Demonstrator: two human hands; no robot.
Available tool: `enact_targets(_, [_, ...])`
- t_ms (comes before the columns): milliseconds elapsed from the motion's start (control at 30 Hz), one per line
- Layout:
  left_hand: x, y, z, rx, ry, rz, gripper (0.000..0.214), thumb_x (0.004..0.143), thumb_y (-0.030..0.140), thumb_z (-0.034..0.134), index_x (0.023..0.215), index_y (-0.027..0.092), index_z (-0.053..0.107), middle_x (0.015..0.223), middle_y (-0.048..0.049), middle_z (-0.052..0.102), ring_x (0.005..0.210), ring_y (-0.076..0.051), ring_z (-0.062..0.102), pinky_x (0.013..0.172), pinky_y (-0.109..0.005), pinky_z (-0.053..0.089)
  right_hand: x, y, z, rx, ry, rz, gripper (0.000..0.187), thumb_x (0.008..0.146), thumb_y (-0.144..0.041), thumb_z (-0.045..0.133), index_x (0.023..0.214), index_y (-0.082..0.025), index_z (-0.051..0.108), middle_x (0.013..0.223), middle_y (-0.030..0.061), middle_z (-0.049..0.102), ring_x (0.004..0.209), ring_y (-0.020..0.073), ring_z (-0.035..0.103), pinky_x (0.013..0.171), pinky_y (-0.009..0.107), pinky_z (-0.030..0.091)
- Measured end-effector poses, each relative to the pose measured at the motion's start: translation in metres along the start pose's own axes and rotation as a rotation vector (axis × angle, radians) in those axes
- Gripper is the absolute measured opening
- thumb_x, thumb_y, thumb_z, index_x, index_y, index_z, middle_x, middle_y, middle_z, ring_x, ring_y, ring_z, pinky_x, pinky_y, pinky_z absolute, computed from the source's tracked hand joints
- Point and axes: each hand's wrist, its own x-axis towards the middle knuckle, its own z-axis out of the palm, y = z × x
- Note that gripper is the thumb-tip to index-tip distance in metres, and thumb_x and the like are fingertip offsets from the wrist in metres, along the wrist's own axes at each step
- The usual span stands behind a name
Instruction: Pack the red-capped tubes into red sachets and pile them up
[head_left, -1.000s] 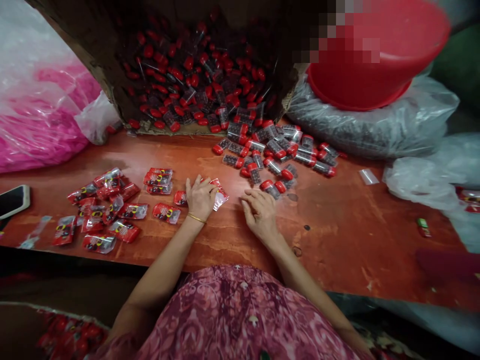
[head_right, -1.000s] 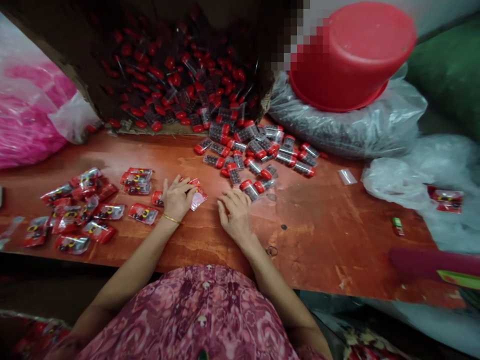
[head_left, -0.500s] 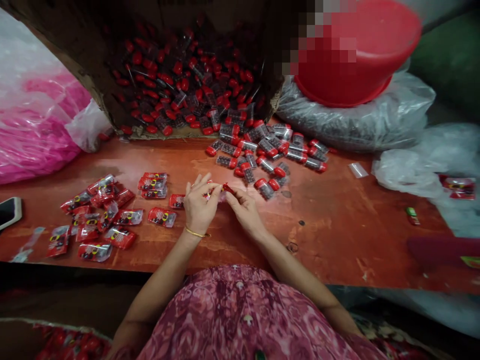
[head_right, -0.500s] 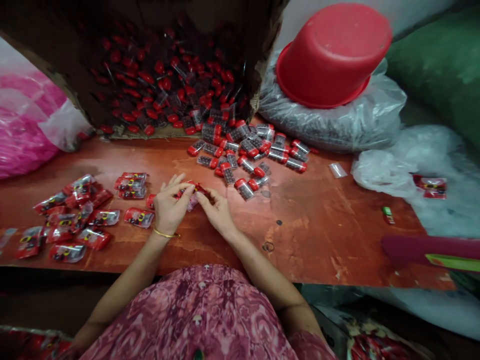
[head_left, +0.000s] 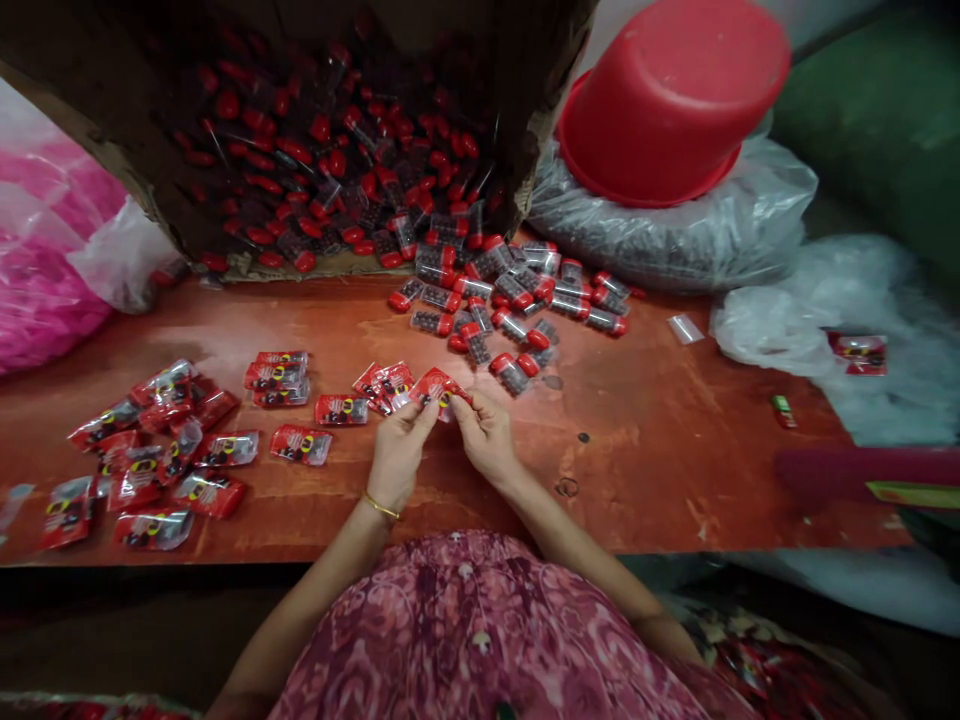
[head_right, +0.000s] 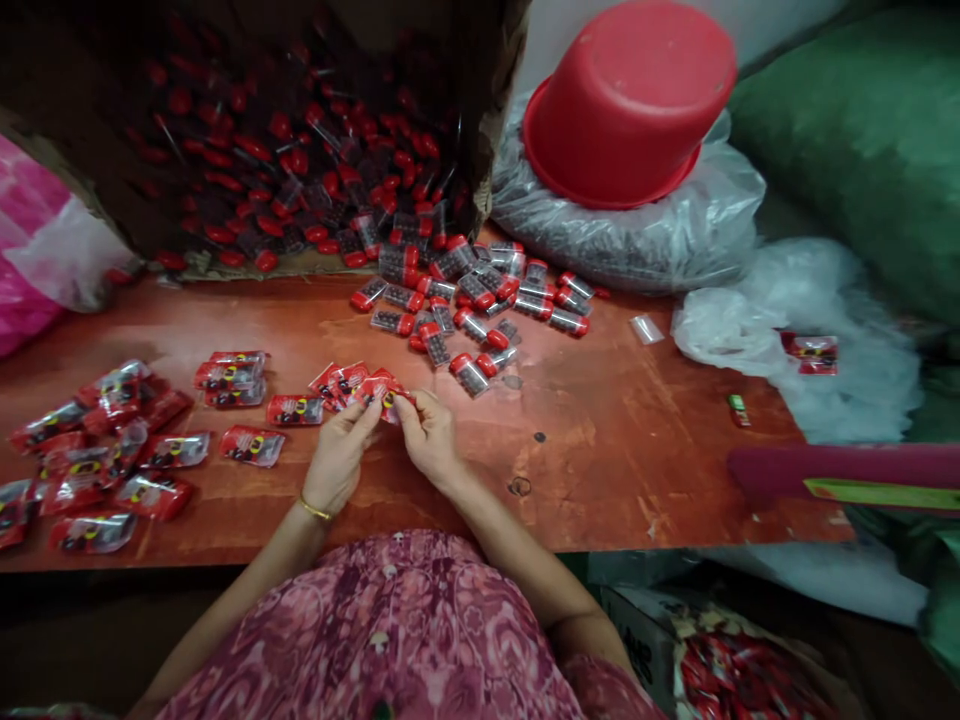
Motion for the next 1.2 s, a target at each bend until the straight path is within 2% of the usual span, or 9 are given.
enact_targets(200, [0.003,0.008,0.009,-0.204,0.038,-0.144,0.034,0.043,0.037,0.084,0.056,0.013,0.063,0.056,0.0013,0.064,0.054,-0.008,0.056,0.060,-0.020,0.045,-0.004,0.006,-0.010,-0.113,-0.043,0.034,0.038,0.090,-0.039,0.034,0.058,-0.021,0.041,0.055,-0.0033,0.041,0.053,0.0108,0.040,0.052,0.024,0.034])
enact_targets(267, [0.006,0.010,0.006,-0.223,0.067,-0.187,0.033,0.045,0.037,0.083,0.057,0.014,0.062,0.058,0.0012,0.065,0.055,-0.008,0.058,0.060,-0.021,0.046,0.001,0.012,-0.025,-0.319,-0.014,-0.050,0.035,0.091,-0.040,0.033,0.067,-0.020,0.050,0.064,0.0007,0.052,0.063,0.0143,0.048,0.061,0.027,0.039])
enact_targets(367, [0.010,0.013,0.001,-0.238,0.092,-0.243,0.033,0.048,0.036,0.082,0.061,0.014,0.061,0.059,0.0020,0.065,0.054,-0.007,0.058,0.058,-0.019,0.045,0.012,0.026,-0.052,-0.772,0.096,-0.131,0.031,0.082,-0.044,0.051,0.095,-0.016,0.058,0.094,0.0122,0.063,0.087,0.0246,0.052,0.080,0.039,0.039])
enact_targets(500, [0.010,0.015,0.001,-0.277,0.079,-0.326,0.033,0.049,0.035,0.082,0.066,0.015,0.062,0.060,0.0021,0.066,0.053,-0.008,0.059,0.055,-0.020,0.046,0.017,0.046,-0.078,-1.025,0.081,-0.105,0.035,0.082,-0.035,0.052,0.107,-0.012,0.058,0.107,0.0196,0.062,0.094,0.0305,0.052,0.079,0.045,0.040])
enact_targets(633, [0.007,0.016,0.003,-0.294,0.064,-0.350,0.035,0.049,0.036,0.082,0.069,0.016,0.062,0.062,0.0023,0.067,0.055,-0.008,0.060,0.055,-0.020,0.046,0.003,0.044,-0.084,-0.746,0.043,-0.109,0.029,0.085,-0.029,0.044,0.104,-0.014,0.059,0.096,0.0128,0.066,0.082,0.0227,0.058,0.073,0.036,0.046])
enact_targets(767, [0.006,0.016,0.002,-0.234,0.056,-0.313,0.039,0.045,0.042,0.083,0.066,0.015,0.063,0.062,0.0018,0.067,0.056,-0.008,0.060,0.057,-0.019,0.045,-0.019,0.015,-0.083,-0.273,-0.011,0.114,0.026,0.087,-0.033,0.043,0.096,-0.017,0.061,0.067,0.0011,0.063,0.047,0.0115,0.051,0.046,0.024,0.042])
enact_targets(833, [0.005,0.016,0.003,-0.188,0.049,-0.282,0.041,0.043,0.044,0.082,0.063,0.015,0.063,0.061,0.0012,0.066,0.057,-0.008,0.059,0.059,-0.019,0.045,-0.026,-0.002,-0.081,-0.127,-0.086,0.175,0.024,0.085,-0.034,0.046,0.092,-0.018,0.063,0.060,-0.0019,0.059,0.040,0.0088,0.045,0.040,0.022,0.038])
enact_targets(1000, [0.003,0.013,0.005,-0.039,0.002,-0.136,0.036,0.052,0.046,0.078,0.056,0.013,0.063,0.054,0.0019,0.061,0.055,-0.008,0.053,0.060,-0.021,0.042,-0.026,-0.024,-0.072,-0.062,-0.195,0.146,0.017,0.079,-0.030,0.052,0.080,-0.019,0.065,0.067,-0.0003,0.062,0.045,0.0082,0.046,0.042,0.020,0.037])
enact_targets(1200, [0.003,0.008,-0.003,0.130,-0.014,0.053,0.030,0.063,0.042,0.072,0.055,0.014,0.064,0.054,0.0029,0.057,0.057,-0.009,0.047,0.061,-0.023,0.037,-0.022,-0.019,-0.065,-0.013,-0.150,0.218,0.020,0.079,-0.033,0.052,0.081,-0.018,0.064,0.058,-0.0019,0.057,0.041,0.0073,0.044,0.038,0.019,0.035])
